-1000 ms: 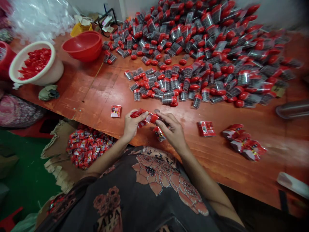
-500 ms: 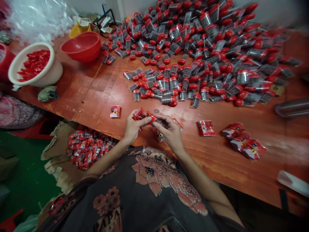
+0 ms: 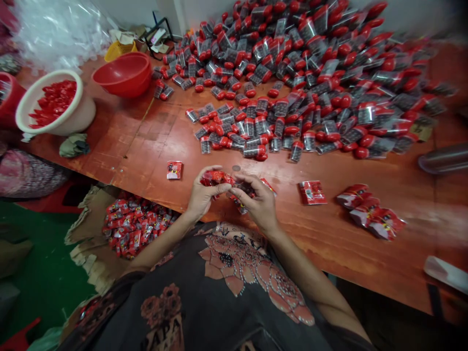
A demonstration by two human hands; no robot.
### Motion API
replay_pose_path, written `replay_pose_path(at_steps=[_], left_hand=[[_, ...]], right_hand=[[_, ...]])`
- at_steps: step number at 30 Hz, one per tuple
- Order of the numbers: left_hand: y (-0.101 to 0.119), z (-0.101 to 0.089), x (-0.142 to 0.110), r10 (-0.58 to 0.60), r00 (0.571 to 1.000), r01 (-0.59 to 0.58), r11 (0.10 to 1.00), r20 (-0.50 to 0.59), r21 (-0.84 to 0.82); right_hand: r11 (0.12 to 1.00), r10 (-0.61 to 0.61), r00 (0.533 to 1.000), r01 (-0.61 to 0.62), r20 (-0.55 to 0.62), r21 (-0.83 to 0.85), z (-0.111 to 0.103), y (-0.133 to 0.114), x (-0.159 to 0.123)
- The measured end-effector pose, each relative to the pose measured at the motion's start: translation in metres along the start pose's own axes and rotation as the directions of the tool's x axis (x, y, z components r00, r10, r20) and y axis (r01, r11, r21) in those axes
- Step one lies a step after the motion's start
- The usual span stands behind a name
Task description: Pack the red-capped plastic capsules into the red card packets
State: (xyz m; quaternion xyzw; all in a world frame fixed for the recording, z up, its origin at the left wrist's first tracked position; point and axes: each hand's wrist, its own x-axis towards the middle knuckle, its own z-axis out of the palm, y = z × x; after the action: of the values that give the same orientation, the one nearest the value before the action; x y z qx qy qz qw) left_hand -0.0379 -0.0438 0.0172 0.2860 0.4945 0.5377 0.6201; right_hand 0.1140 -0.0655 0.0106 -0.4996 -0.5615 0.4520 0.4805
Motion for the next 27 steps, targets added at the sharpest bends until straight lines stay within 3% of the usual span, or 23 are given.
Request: replay_pose_path(at_steps=[4,6,12,17,23,27], left_hand=[[0.006,-0.005,0.003,-0.078,0.990,0.074,0.996,0.114,0.040],[0.007,-0.005,0.004,-0.082,0.988,0.077,0.996,0.134,0.041],[-0.008,0.006,0.001,-0.041,0.998,0.036,0.993,-0.038,-0.115],[-0.018,0.014,-0.008,-0.044,0.998,0.035,0.985,-0.051,-0.167],[-0.017,0.018,-0.008,-0.052,0.998,0.046,0.985,-0.035,-0.167],[-0.011,0.014,0.001,-0.047,0.997,0.034,0.984,-0.067,-0.174]], right_hand=[[0.979,-0.143,0.979,0.161,0.144,-0.124,-0.004,0.004,0.003],[0.968,-0.176,0.973,0.199,0.147,-0.153,-0.002,0.005,0.002],[0.993,-0.088,0.994,0.084,-0.059,-0.079,0.008,0.005,-0.004],[0.996,0.042,0.973,-0.024,-0.227,0.082,0.017,0.010,-0.008],[0.995,0.074,0.968,-0.054,-0.242,0.088,0.021,0.016,-0.010],[0.998,0.048,0.994,-0.044,-0.099,0.050,0.012,0.017,-0.007]])
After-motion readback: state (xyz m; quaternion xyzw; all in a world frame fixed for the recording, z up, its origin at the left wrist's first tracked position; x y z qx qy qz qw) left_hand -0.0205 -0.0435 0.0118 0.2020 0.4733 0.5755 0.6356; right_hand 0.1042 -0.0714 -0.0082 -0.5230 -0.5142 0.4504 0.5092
